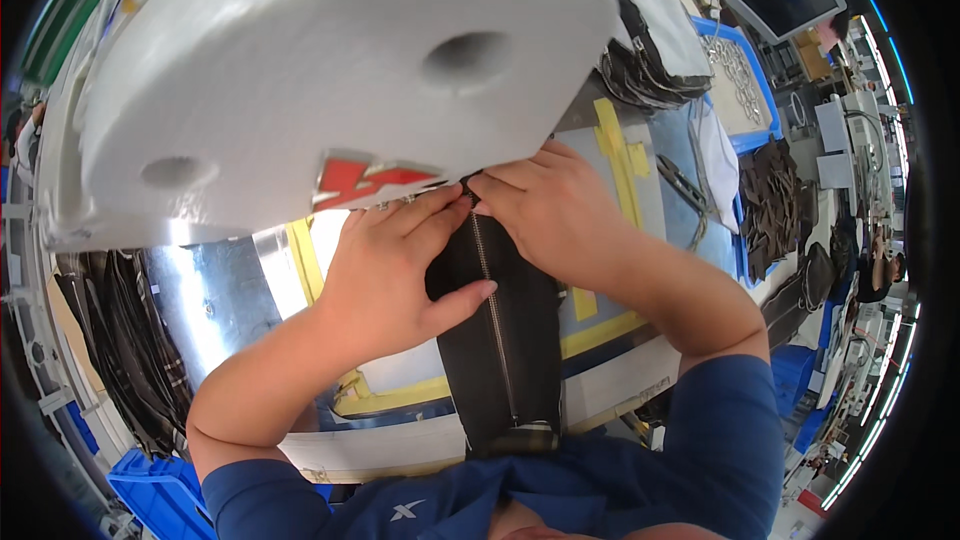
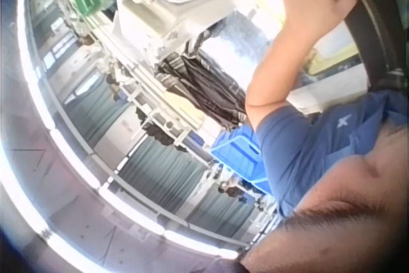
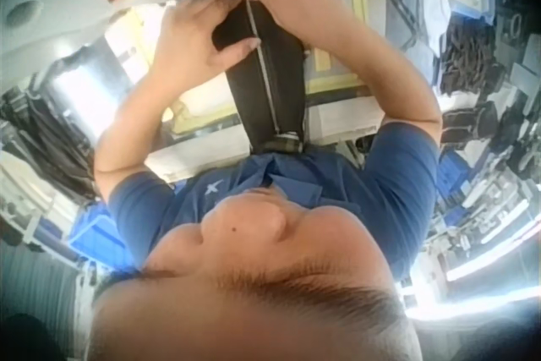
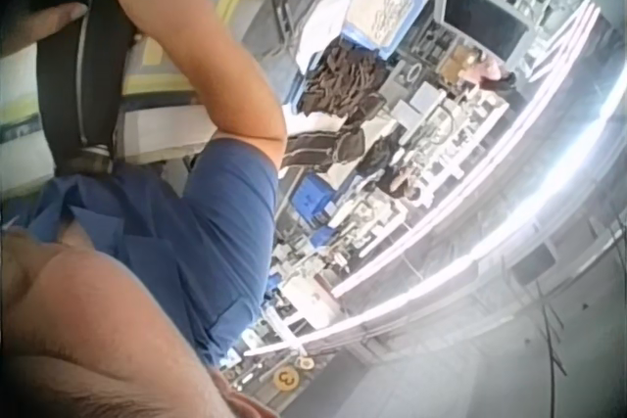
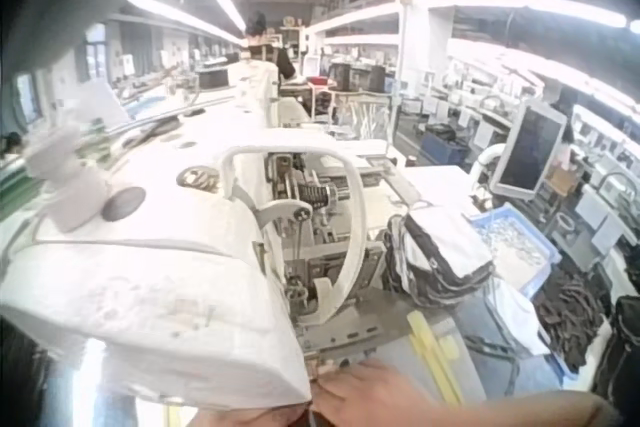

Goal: The person aligns a zipper onto a plaid fabric pouch and sews it using an industrial sewing machine. They repeat this process for a second pouch, guiding the fabric under the needle and securing the zipper attachment.

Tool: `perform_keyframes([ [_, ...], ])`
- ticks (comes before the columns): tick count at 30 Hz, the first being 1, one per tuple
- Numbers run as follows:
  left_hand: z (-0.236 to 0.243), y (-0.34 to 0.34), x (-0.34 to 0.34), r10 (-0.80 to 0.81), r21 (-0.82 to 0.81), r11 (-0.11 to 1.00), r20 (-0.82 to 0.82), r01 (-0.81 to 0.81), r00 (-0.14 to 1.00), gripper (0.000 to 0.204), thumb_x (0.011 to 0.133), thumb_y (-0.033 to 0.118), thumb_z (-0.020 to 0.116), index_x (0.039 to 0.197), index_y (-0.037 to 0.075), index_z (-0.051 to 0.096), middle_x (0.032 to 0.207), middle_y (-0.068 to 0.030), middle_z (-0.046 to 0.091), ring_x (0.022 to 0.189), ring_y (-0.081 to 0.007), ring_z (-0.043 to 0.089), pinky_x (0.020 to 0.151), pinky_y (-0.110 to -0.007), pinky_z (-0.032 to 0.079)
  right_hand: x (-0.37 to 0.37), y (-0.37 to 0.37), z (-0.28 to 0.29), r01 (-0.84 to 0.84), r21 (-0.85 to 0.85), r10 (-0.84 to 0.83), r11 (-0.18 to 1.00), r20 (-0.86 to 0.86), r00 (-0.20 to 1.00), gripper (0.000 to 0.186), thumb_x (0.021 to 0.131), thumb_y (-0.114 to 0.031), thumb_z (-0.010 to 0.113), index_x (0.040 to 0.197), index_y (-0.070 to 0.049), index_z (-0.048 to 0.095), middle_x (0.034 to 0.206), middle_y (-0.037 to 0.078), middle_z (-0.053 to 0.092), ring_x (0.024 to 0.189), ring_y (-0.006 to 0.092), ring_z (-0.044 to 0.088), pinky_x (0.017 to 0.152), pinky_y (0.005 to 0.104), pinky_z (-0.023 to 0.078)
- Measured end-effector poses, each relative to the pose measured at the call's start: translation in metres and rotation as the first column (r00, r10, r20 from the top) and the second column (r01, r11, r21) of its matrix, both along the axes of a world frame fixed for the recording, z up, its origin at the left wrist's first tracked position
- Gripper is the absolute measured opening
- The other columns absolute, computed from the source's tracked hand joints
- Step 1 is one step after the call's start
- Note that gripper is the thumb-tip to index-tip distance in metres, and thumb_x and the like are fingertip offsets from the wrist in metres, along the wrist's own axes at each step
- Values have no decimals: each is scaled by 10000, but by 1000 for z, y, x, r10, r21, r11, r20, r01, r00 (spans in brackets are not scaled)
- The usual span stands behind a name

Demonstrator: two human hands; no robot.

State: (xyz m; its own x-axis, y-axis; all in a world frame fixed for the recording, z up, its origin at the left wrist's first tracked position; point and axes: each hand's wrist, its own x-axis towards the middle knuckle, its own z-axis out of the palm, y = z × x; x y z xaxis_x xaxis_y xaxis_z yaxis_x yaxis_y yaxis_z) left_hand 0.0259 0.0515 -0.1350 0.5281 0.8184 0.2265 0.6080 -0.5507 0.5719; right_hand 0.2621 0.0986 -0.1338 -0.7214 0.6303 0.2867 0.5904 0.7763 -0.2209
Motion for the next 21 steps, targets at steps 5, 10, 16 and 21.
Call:
perform_keyframes([
  [5,-1,1,-1,29,-77,997,24,-27,999,714,787,414,879,1314,-38,715,1412,-198,695,1072,-373,699,977,-445,519,0,-3,-2,12,12,-12,1000,0,1000,274,842,-104,667,1096,-29,738,1013,80,727,954,260,720,878,410,530],
  [10,8,0,-1,92,-64,993,-34,-94,995,636,826,404,850,1284,-24,738,1332,-197,736,1116,-381,701,1019,-448,514,-13,-3,1,47,-8,-48,999,-41,998,259,862,-108,664,1093,-41,761,1071,95,759,987,275,732,916,423,537],
  [16,6,0,-17,180,5,984,-22,-180,983,485,847,383,815,1169,24,766,1024,-127,782,980,-333,736,834,-449,552,-40,-1,0,73,-74,-69,995,52,996,213,859,-130,671,1030,-59,777,1033,85,767,978,271,735,946,423,545],
  [21,8,-1,-17,188,13,982,-91,-188,978,491,865,434,800,1142,29,773,990,-111,776,946,-307,741,830,-451,546,-41,-2,-1,59,-30,-58,998,31,998,152,843,-139,680,941,-74,777,989,71,751,958,267,731,952,430,548],
])
